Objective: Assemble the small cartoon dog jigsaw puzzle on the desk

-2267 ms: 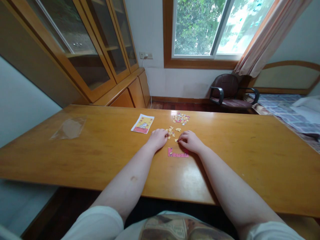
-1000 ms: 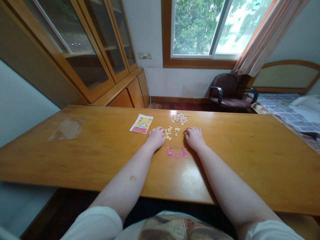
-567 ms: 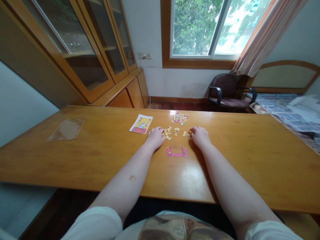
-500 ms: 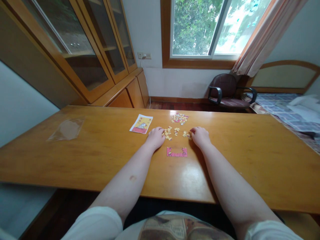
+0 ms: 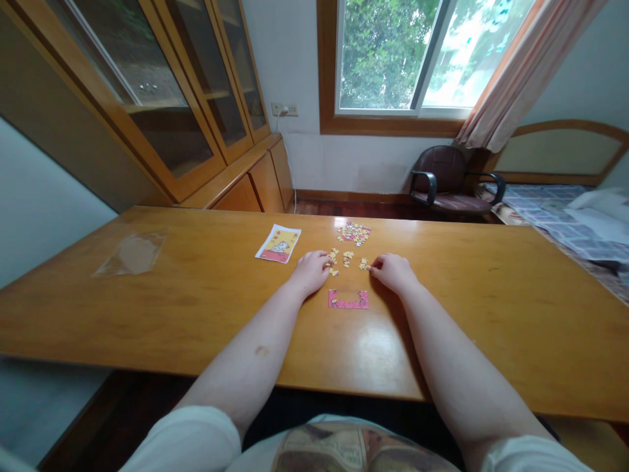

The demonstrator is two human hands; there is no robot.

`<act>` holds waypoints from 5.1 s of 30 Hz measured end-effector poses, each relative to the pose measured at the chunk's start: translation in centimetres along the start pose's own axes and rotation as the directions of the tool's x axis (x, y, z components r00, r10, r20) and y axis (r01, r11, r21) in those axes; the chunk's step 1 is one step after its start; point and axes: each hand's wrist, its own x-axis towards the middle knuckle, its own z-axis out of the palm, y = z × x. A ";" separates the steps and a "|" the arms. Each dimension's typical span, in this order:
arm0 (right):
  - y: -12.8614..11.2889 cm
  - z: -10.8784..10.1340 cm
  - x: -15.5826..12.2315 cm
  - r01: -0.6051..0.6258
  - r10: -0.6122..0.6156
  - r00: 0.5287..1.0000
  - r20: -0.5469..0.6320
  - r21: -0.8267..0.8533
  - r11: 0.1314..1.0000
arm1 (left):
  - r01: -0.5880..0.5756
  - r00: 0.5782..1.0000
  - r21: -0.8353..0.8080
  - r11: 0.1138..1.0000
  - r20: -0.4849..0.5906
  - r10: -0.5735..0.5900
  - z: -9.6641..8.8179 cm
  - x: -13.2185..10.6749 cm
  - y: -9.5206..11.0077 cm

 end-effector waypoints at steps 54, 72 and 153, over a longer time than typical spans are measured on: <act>-2.3 3.0 -0.2 0.312 -0.311 0.949 0.048 -0.019 0.950 | -0.175 0.979 0.044 0.984 0.111 0.170 1.8 0.0 1.2; -2.1 3.8 0.7 0.308 -0.302 0.950 -0.082 0.065 0.949 | -0.164 0.975 0.032 0.986 0.155 0.157 1.6 -0.1 1.6; 0.2 2.3 0.7 0.449 -0.420 0.894 -0.158 0.313 0.837 | -0.256 0.953 -0.034 0.966 0.158 0.258 0.8 -0.5 1.3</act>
